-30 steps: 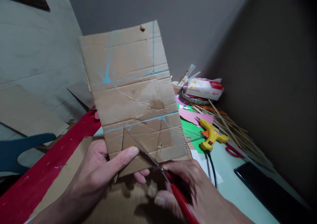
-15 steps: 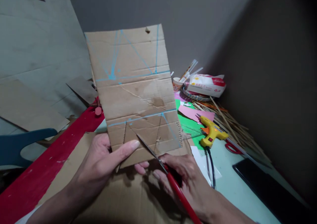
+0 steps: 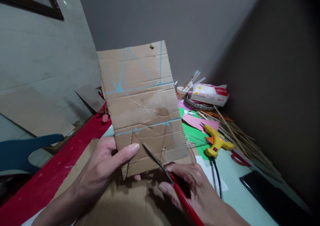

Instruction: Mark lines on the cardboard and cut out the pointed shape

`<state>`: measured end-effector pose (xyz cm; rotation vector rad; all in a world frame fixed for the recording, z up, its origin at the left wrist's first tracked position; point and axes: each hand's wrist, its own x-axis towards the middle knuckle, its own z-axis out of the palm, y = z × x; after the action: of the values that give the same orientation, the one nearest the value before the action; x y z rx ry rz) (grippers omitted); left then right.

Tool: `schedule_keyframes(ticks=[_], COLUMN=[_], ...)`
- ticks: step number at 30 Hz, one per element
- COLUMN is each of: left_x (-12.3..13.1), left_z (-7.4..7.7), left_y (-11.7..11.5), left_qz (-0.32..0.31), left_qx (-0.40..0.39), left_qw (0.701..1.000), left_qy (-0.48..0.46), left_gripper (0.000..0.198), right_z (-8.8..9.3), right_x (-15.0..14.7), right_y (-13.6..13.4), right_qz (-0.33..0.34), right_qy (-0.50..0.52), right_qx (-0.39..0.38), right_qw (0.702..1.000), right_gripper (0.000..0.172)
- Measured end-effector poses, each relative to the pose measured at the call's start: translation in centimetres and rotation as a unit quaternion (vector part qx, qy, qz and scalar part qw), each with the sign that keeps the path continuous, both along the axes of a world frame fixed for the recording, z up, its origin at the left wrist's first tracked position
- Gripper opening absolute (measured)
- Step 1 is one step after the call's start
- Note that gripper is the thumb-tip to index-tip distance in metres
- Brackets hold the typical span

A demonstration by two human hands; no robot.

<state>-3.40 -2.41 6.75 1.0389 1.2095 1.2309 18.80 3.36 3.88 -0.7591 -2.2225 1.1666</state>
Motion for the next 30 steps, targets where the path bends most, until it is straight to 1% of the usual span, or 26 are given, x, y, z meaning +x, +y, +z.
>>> schedule_keyframes(ticks=[3, 5, 7, 10, 12, 14, 17, 19, 21, 23, 25, 28, 30], left_x=[0.0, 0.2, 0.4, 0.6, 0.5, 0.1, -0.9, -1.4, -1.4, -1.0, -0.4, -0.1, -0.2], left_z=[-0.2, -0.1, 0.1, 0.0, -0.4, -0.8, -1.3, -1.3, -1.0, -0.5, -0.2, -0.3, -0.7], left_y=[0.1, 0.2, 0.2, 0.0, -0.3, -0.6, -1.0, -1.0, -1.0, -0.9, -0.8, -0.6, -0.6], left_qz=[-0.023, -0.026, -0.029, -0.042, -0.044, -0.037, -0.058, -0.074, -0.058, -0.025, 0.003, 0.003, 0.008], left_qx=[-0.015, -0.016, -0.013, -0.019, -0.030, -0.042, -0.066, -0.068, -0.081, -0.109, -0.125, -0.113, -0.088], left_qw=[0.999, 0.999, 0.999, 0.999, 0.999, 0.998, 0.996, 0.995, 0.995, 0.993, 0.991, 0.993, 0.995], left_qy=[0.020, 0.022, 0.023, 0.009, -0.008, -0.015, -0.017, -0.004, 0.026, 0.048, 0.041, 0.026, 0.033], left_gripper=[0.035, 0.036, 0.039, 0.039, 0.034, 0.030, 0.026, 0.027, 0.029, 0.033, 0.036, 0.040, 0.034], right_z=[0.3, 0.3, 0.2, 0.3, 0.5, 0.8, 0.8, 0.5, 0.0, -0.6, -1.0, -1.5, -1.5], right_x=[0.1, 0.1, 0.2, 0.1, 0.1, 0.1, -0.1, -0.3, -0.6, -0.9, -1.1, -1.3, -1.1], right_y=[0.0, 0.0, 0.0, 0.0, 0.0, -0.1, -0.2, -0.3, -0.3, -0.3, -0.2, -0.2, -0.3], right_qz=[0.004, -0.002, -0.008, 0.011, 0.018, 0.006, 0.004, 0.002, 0.000, 0.008, 0.007, -0.003, -0.013], right_qy=[-0.026, -0.029, -0.013, 0.000, -0.005, -0.011, -0.008, 0.008, 0.027, 0.040, 0.056, 0.067, 0.063], right_qx=[-0.058, -0.083, -0.074, -0.064, -0.056, -0.035, -0.029, -0.036, -0.028, -0.011, 0.011, 0.023, 0.024], right_qw=[0.998, 0.996, 0.997, 0.998, 0.998, 0.999, 1.000, 0.999, 0.999, 0.999, 0.998, 0.997, 0.998], right_gripper=[0.026, 0.031, 0.039, 0.044, 0.043, 0.043, 0.040, 0.036, 0.031, 0.026, 0.025, 0.027, 0.029])
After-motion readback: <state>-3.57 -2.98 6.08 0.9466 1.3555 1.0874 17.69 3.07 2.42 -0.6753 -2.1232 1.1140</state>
